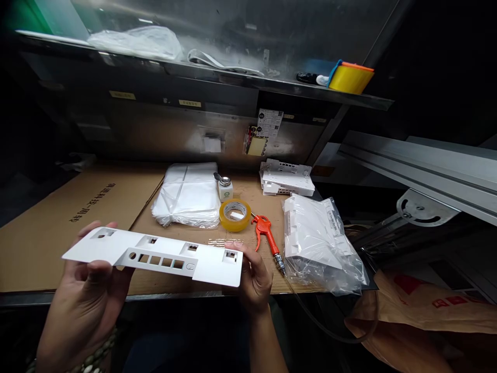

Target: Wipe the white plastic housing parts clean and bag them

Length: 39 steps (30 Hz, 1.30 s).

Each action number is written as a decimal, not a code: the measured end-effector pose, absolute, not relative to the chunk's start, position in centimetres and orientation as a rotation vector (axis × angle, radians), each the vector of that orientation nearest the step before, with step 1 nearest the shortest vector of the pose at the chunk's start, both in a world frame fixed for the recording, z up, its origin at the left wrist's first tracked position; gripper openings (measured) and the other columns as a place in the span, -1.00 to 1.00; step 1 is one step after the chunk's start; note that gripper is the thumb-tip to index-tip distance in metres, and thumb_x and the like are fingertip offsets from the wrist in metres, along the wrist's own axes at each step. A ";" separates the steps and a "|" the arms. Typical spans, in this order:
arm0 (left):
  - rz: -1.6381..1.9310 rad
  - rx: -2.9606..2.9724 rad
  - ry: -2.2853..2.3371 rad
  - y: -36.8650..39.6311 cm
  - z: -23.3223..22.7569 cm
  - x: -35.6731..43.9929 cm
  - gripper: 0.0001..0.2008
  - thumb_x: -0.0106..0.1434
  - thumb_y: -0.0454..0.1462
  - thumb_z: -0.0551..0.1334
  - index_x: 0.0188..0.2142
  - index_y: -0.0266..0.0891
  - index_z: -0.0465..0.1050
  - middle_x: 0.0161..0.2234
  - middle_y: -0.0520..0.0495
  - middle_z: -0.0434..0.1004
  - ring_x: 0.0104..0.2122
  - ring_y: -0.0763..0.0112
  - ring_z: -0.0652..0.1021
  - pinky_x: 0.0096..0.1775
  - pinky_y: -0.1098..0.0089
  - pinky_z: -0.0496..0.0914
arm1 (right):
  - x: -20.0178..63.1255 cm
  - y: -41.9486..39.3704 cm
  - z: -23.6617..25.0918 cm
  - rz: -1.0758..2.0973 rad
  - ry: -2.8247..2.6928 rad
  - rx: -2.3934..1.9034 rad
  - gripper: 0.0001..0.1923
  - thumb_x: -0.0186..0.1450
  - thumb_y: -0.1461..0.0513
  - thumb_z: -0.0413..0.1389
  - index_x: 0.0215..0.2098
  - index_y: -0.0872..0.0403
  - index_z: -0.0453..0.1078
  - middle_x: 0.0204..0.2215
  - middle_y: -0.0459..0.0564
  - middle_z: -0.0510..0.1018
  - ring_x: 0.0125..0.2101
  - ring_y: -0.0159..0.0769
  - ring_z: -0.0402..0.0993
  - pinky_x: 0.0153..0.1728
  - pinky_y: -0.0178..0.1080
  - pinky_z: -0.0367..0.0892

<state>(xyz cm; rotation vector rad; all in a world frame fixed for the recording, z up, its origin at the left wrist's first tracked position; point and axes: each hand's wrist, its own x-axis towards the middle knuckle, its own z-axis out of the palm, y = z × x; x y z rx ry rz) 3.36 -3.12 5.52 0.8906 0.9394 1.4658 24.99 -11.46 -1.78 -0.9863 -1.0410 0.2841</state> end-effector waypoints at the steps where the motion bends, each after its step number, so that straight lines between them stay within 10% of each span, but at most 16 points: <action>1: 1.462 0.885 0.942 -3.1 5.6 3.4 -0.24 -0.10 0.08 0.61 0.11 0.14 0.52 0.09 0.09 0.44 -0.08 0.49 0.49 -0.06 0.69 0.50 | 25.0 -11.4 -1.7 0.287 -1.043 -0.978 -0.55 0.40 0.41 0.11 0.14 -0.14 0.50 -0.05 -0.07 0.73 -0.05 -0.18 0.69 0.00 -0.15 0.61; 23: 1.708 0.879 0.825 -2.8 4.4 3.1 -0.22 -0.12 0.17 0.57 0.12 0.24 0.50 0.28 0.30 0.42 0.31 0.28 0.39 0.04 0.47 0.55 | 27.0 -10.5 -2.0 0.070 -1.313 -1.014 -0.45 0.37 0.49 0.08 0.24 -0.06 0.42 0.12 0.03 0.63 0.15 -0.07 0.57 0.21 0.07 0.49; 31: 0.645 0.122 0.813 0.1 -2.1 -4.0 -0.35 0.24 -0.01 0.40 0.28 -0.08 0.43 -0.29 -0.13 0.76 -0.43 -0.12 0.73 -0.48 0.09 0.64 | 27.6 -7.6 0.1 -0.009 -1.622 -1.008 -0.52 0.43 0.43 0.04 0.24 -0.04 0.42 0.12 0.03 0.63 0.15 -0.15 0.57 0.17 -0.02 0.53; 39: 0.745 0.182 0.716 0.7 0.4 -7.0 -0.06 0.11 0.10 0.39 0.42 -0.04 0.20 -0.48 -0.17 0.70 -0.63 -0.13 0.64 -0.72 0.14 0.50 | 32.8 2.8 1.2 0.212 -1.633 -2.123 -0.93 0.22 0.29 0.34 -0.31 0.15 0.66 -0.16 0.27 0.67 0.08 0.15 0.47 0.08 0.08 0.40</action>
